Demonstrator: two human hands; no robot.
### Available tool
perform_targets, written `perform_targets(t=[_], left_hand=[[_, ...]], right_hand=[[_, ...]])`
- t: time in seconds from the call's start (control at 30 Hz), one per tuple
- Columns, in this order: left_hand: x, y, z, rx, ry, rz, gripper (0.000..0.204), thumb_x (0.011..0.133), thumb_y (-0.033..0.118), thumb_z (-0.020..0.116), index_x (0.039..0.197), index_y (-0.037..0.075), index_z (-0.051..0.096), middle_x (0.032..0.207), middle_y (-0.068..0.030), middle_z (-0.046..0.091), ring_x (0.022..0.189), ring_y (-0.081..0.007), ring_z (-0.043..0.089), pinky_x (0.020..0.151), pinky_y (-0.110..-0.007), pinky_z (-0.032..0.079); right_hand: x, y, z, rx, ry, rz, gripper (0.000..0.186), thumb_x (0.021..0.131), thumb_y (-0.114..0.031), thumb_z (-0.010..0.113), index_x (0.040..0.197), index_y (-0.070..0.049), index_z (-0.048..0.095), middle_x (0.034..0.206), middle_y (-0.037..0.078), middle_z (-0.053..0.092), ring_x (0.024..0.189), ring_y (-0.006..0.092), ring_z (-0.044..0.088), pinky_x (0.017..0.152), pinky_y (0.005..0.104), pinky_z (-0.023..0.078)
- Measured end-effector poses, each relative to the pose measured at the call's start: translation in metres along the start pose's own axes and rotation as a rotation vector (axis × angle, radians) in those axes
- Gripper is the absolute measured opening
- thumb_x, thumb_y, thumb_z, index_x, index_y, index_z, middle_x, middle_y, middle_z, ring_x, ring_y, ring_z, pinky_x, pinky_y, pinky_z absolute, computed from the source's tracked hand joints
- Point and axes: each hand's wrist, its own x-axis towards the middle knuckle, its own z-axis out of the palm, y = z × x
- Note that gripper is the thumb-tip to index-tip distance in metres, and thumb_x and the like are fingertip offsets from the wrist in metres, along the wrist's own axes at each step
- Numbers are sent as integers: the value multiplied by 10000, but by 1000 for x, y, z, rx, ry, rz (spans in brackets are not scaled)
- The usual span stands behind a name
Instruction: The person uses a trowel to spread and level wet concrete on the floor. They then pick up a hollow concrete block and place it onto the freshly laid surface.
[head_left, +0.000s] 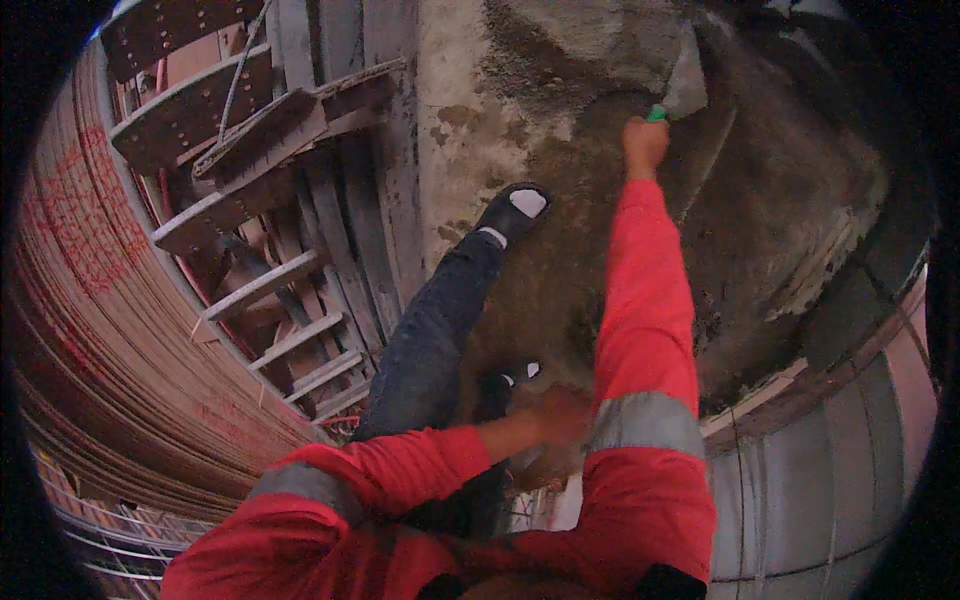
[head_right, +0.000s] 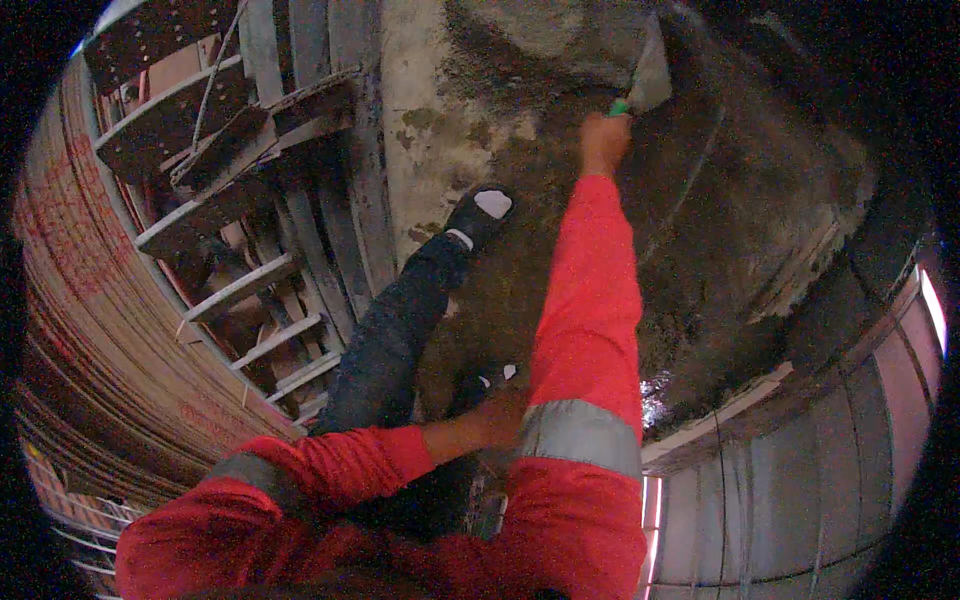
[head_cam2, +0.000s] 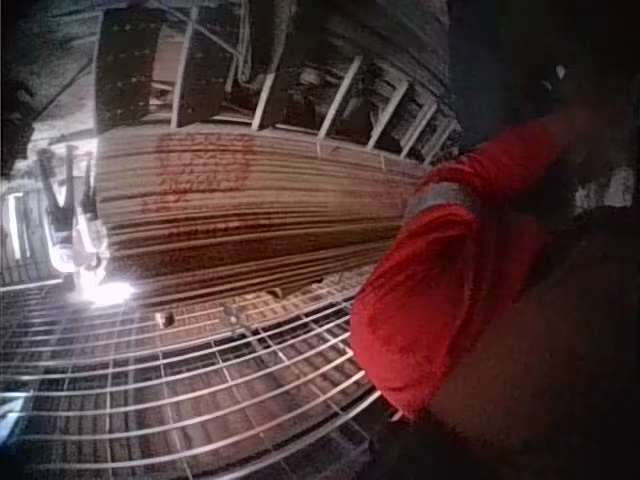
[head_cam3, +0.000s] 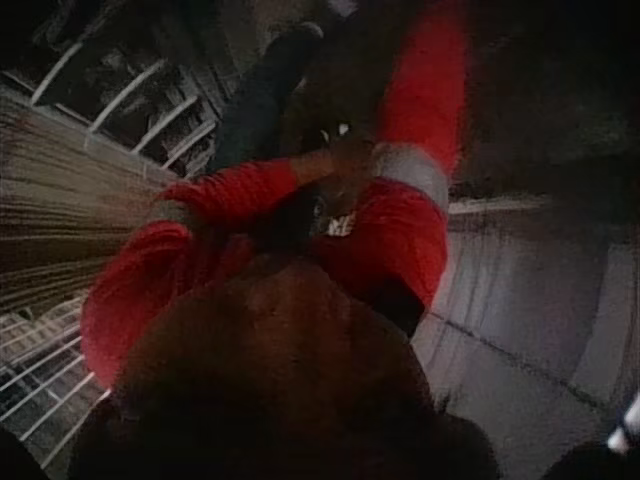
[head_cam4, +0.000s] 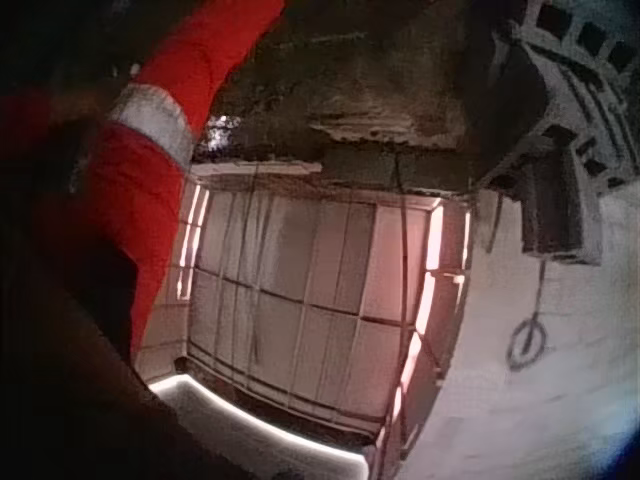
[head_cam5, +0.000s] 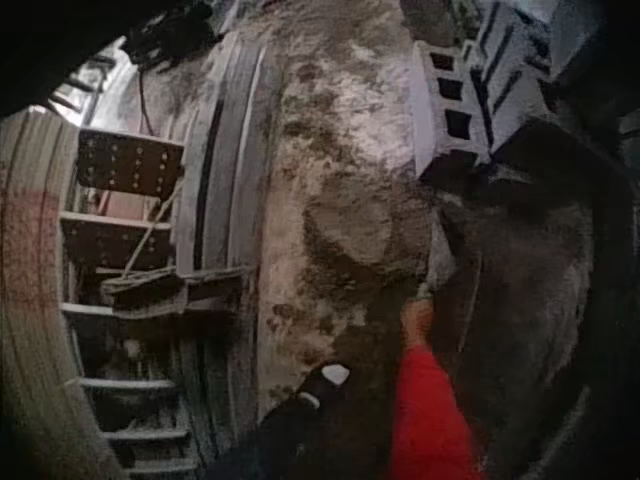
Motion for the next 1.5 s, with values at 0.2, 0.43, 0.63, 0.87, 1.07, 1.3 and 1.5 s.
perform_targets(t=[0.2,0.43,0.63,0.87,1.07,1.3,1.5], left_hand=[[-3,-1,12,-579,186,69,415,742,337,590,1094,116,606,1011,-186,621,964,-353,597,831,-483,460],[-8,-10,11,-660,164,63,400,750,331,584,1080,107,609,1011,-187,623,963,-357,597,827,-479,463],[-10,-15,10,-701,172,53,387,756,326,578,1068,99,611,1011,-187,624,961,-360,597,824,-475,466],[-20,-23,15,-677,129,43,373,764,320,572,1055,90,613,1010,-187,626,959,-364,597,820,-472,469],[-29,-35,26,-518,52,-11,362,771,314,567,1043,82,615,1010,-187,627,958,-368,597,816,-468,471],[-35,-71,39,-54,-178,-124,349,778,309,561,1029,72,618,1010,-188,628,956,-372,597,812,-464,474],[-52,-86,14,512,-319,-222,340,785,303,555,1018,65,620,1010,-188,629,955,-375,597,809,-461,477]], right_hand=[[-71,-28,51,58,-112,-29,364,786,-244,580,997,47,522,954,285,609,904,447,587,779,494,462],[-138,43,93,243,6,84,344,792,-252,595,987,28,550,898,228,626,818,411,600,729,462,466],[-126,59,133,363,-74,-84,350,803,-270,620,1002,13,566,792,178,611,709,308,593,671,427,451],[-24,-12,195,656,-324,11,223,837,-254,611,851,-39,552,644,67,558,527,178,535,479,358,445],[-45,-15,144,775,-354,95,201,815,-246,617,811,-50,572,646,53,561,514,161,531,466,339,451],[-126,28,21,757,-281,102,326,783,-308,615,936,-21,597,783,149,642,707,279,632,619,405,491],[-217,83,-145,826,-335,158,331,775,-290,581,922,6,560,675,153,578,549,265,579,534,404,462]])
